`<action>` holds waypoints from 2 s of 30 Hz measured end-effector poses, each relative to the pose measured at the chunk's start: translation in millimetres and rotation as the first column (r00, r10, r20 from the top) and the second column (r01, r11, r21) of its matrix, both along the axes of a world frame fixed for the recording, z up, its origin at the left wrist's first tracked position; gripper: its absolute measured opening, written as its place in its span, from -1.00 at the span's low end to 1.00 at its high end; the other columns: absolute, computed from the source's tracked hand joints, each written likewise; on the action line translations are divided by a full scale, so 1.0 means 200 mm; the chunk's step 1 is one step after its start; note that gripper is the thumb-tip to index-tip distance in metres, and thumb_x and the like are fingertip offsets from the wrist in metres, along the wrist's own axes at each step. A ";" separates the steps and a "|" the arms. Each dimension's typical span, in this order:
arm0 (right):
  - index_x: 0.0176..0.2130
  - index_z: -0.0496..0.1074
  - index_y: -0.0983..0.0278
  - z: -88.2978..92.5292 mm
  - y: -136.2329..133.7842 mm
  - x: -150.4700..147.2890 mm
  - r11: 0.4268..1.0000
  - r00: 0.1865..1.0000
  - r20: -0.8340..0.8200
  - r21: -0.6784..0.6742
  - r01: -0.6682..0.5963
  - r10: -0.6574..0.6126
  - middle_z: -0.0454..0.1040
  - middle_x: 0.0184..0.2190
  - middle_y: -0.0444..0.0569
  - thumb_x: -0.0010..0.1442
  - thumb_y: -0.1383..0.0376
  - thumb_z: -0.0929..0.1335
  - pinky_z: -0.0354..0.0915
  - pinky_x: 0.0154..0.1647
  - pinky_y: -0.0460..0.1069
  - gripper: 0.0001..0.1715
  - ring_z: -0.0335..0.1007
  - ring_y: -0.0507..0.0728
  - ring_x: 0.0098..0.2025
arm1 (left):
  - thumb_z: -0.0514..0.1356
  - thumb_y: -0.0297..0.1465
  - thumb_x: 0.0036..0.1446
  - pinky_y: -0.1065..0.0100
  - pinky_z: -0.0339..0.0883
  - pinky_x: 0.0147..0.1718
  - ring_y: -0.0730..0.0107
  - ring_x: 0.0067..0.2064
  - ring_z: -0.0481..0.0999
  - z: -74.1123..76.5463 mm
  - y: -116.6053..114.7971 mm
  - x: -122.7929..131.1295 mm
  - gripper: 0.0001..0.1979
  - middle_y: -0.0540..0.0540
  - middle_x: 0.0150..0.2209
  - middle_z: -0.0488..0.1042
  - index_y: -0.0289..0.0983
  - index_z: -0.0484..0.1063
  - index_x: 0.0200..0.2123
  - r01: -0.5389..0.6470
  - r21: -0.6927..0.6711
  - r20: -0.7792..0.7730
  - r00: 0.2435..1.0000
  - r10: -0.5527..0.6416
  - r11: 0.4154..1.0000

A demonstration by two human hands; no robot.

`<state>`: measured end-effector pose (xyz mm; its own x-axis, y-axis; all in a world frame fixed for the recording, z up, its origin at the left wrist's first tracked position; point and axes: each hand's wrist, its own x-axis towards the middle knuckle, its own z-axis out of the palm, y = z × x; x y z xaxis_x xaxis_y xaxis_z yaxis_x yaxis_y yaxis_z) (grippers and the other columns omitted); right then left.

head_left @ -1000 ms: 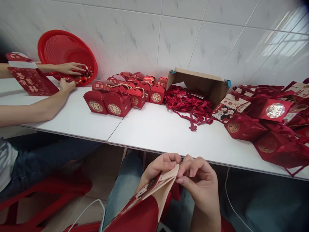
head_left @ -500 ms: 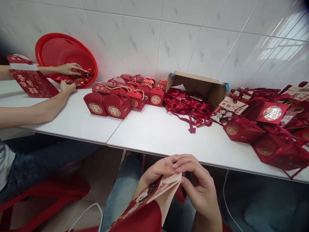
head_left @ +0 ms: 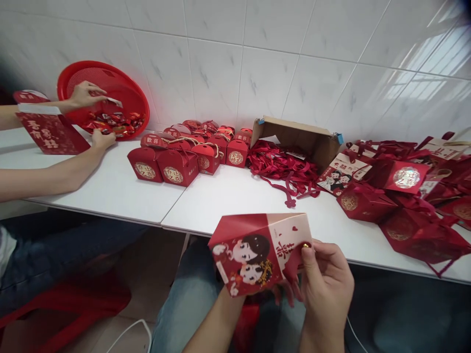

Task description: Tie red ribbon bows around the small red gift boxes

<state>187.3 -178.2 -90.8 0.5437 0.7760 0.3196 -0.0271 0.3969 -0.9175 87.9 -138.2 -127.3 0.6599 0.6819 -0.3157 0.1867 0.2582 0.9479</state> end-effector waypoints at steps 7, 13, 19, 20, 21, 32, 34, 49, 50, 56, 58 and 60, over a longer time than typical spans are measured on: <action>-0.36 0.46 0.34 0.00 0.05 -0.01 0.977 0.975 -0.067 -0.007 0.212 -0.212 0.52 -0.55 -0.08 -0.08 0.27 0.50 0.35 -0.59 -0.12 -0.75 0.40 0.01 -0.58 | 0.23 -0.29 -0.01 0.41 0.27 -0.52 0.30 -0.46 0.51 0.21 -0.17 -0.16 -0.73 -0.07 -0.45 0.56 -0.24 0.45 -0.20 0.403 0.545 -0.354 0.906 -0.234 0.735; -0.37 0.50 0.34 0.00 0.06 -0.06 0.981 0.981 0.023 0.016 0.194 -0.194 0.57 -0.44 -0.01 -0.09 0.31 0.50 0.46 -0.39 -0.02 -0.79 0.50 0.11 -0.42 | 0.12 -0.24 0.13 0.48 0.29 -0.48 0.46 -0.47 0.47 0.33 -0.20 -0.22 -0.81 0.00 -0.48 0.51 -0.24 0.38 -0.30 -0.262 0.545 -0.067 0.933 0.353 0.797; -0.36 0.49 0.30 0.00 0.06 -0.09 0.996 0.996 0.038 0.053 0.077 -0.079 0.54 -0.42 -0.04 -0.03 0.34 0.47 0.45 -0.37 -0.04 -0.86 0.50 0.10 -0.37 | 0.23 -0.21 0.03 0.48 0.26 -0.52 0.49 -0.51 0.37 0.28 -0.17 -0.22 -0.72 0.02 -0.53 0.40 -0.28 0.41 -0.25 -0.342 0.447 0.076 0.935 0.346 0.827; -0.37 0.49 0.30 0.00 0.06 -0.09 0.996 0.997 0.043 0.055 0.066 -0.069 0.54 -0.41 -0.04 -0.02 0.34 0.46 0.44 -0.36 -0.04 -0.87 0.49 0.09 -0.36 | 0.22 -0.22 0.04 0.49 0.22 -0.54 0.51 -0.51 0.34 0.28 -0.17 -0.23 -0.75 0.02 -0.53 0.37 -0.29 0.42 -0.32 -0.332 0.467 0.074 0.938 0.337 0.820; -0.37 0.49 0.30 0.00 0.06 -0.09 0.997 0.997 0.050 0.056 0.060 -0.063 0.53 -0.41 -0.04 -0.02 0.34 0.46 0.43 -0.36 -0.04 -0.87 0.49 0.09 -0.36 | 0.21 -0.23 0.05 0.50 0.19 -0.56 0.53 -0.52 0.31 0.29 -0.17 -0.23 -0.77 0.01 -0.52 0.34 -0.30 0.42 -0.39 -0.331 0.495 0.071 0.937 0.342 0.803; -0.43 0.44 0.28 0.01 0.05 -0.08 0.999 0.979 0.201 0.014 0.039 -0.041 0.44 -0.49 -0.12 -0.01 0.31 0.43 0.28 -0.48 -0.08 -0.90 0.36 0.04 -0.46 | 0.23 -0.41 0.04 0.44 0.28 -0.39 0.45 -0.37 0.38 0.33 -0.19 -0.44 -0.94 -0.01 -0.43 0.31 -0.19 0.52 -0.38 -0.336 0.832 0.036 0.826 0.562 0.441; -0.43 0.44 0.27 0.01 0.05 -0.06 0.998 0.973 0.227 0.044 -0.048 0.037 0.44 -0.49 -0.11 0.00 0.34 0.43 0.27 -0.48 -0.08 -0.93 0.36 0.05 -0.45 | 0.25 -0.42 0.00 0.39 0.33 -0.32 0.38 -0.30 0.43 0.33 -0.18 -0.49 -0.95 -0.05 -0.37 0.39 -0.19 0.54 -0.42 -0.357 0.853 0.080 0.810 0.580 0.381; -0.36 0.53 0.23 0.01 0.04 -0.07 0.653 0.548 0.539 -0.007 -0.757 0.640 0.48 -0.48 -0.07 -0.02 0.39 0.41 0.39 -0.45 -0.08 -0.87 0.45 0.05 -0.44 | 0.29 -0.56 -0.06 0.46 0.43 -0.37 0.50 -0.42 0.50 0.27 -0.18 -0.47 -0.63 0.05 -0.42 0.50 -0.17 0.42 -0.14 -0.849 0.491 0.585 0.489 0.647 0.197; -0.34 0.53 0.22 0.00 0.04 -0.07 0.654 0.552 0.549 0.012 -0.756 0.628 0.48 -0.46 -0.07 -0.02 0.40 0.42 0.40 -0.43 -0.07 -0.84 0.45 0.05 -0.43 | 0.28 -0.57 -0.04 0.46 0.43 -0.37 0.49 -0.41 0.51 0.27 -0.18 -0.47 -0.68 0.03 -0.40 0.51 -0.18 0.45 -0.18 -0.833 0.504 0.579 0.521 0.627 0.227; -0.28 0.53 0.15 0.03 0.04 -0.07 0.669 0.607 0.596 0.150 -0.728 0.526 0.44 -0.49 -0.11 -0.03 0.50 0.40 0.40 -0.38 -0.06 -0.69 0.44 0.03 -0.45 | 0.13 -0.53 0.10 0.32 0.45 -0.24 0.25 -0.21 0.55 0.32 -0.20 -0.51 -0.77 -0.15 -0.25 0.57 -0.23 0.55 -0.24 -0.537 0.583 0.332 0.842 0.425 0.610; -0.28 0.53 0.13 0.03 0.03 -0.07 0.691 0.636 0.599 0.182 -0.700 0.486 0.42 -0.50 -0.12 -0.02 0.51 0.40 0.40 -0.39 -0.06 -0.67 0.43 0.03 -0.46 | 0.11 -0.53 0.09 0.26 0.42 -0.16 0.20 -0.14 0.53 0.35 -0.21 -0.51 -0.73 -0.17 -0.21 0.56 -0.22 0.54 -0.19 -0.456 0.593 0.285 0.890 0.356 0.663; -0.30 0.53 0.12 0.02 0.02 -0.06 0.712 0.654 0.607 0.196 -0.674 0.452 0.41 -0.48 -0.11 -0.03 0.50 0.40 0.40 -0.41 -0.07 -0.68 0.43 0.03 -0.46 | 0.12 -0.54 0.07 0.24 0.39 -0.12 0.20 -0.13 0.51 0.36 -0.22 -0.51 -0.71 -0.15 -0.21 0.55 -0.20 0.54 -0.18 -0.392 0.615 0.246 0.920 0.306 0.684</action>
<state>175.3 -173.6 -86.4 -0.2772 0.6265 0.7285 0.0301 0.7635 -0.6451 -14.0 -181.6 -54.6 0.3330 0.8777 0.3447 0.0894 -0.3933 0.9151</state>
